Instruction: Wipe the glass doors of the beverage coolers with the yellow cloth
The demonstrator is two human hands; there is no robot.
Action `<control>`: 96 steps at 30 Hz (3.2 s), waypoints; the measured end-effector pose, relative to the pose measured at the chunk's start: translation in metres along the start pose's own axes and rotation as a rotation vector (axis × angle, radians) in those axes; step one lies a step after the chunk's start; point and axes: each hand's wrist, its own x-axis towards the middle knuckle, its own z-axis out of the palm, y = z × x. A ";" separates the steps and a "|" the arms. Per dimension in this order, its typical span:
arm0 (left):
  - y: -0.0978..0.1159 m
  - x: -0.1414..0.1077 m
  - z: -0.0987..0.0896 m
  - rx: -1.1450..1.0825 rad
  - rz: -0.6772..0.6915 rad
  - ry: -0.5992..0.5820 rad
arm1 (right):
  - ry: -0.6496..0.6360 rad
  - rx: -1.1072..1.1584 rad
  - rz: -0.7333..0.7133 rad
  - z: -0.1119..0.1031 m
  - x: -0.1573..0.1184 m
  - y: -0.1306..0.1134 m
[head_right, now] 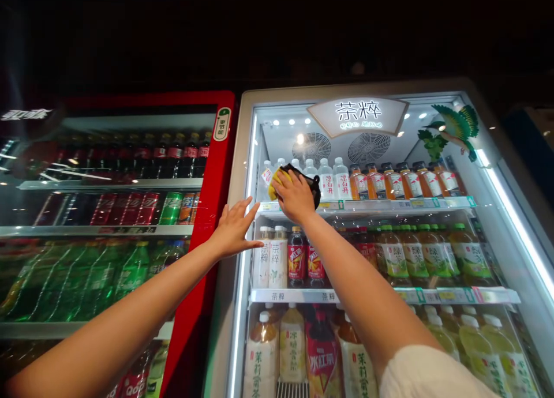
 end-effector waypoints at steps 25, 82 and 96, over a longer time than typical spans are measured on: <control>-0.028 -0.022 0.008 -0.027 0.084 0.040 | 0.052 -0.042 0.062 0.021 0.030 -0.038; -0.034 0.001 -0.023 0.097 -0.002 0.015 | 0.057 -0.116 -0.118 0.032 -0.060 -0.088; -0.008 0.009 -0.001 -0.047 0.012 0.113 | -0.011 -0.117 0.030 0.008 -0.082 -0.055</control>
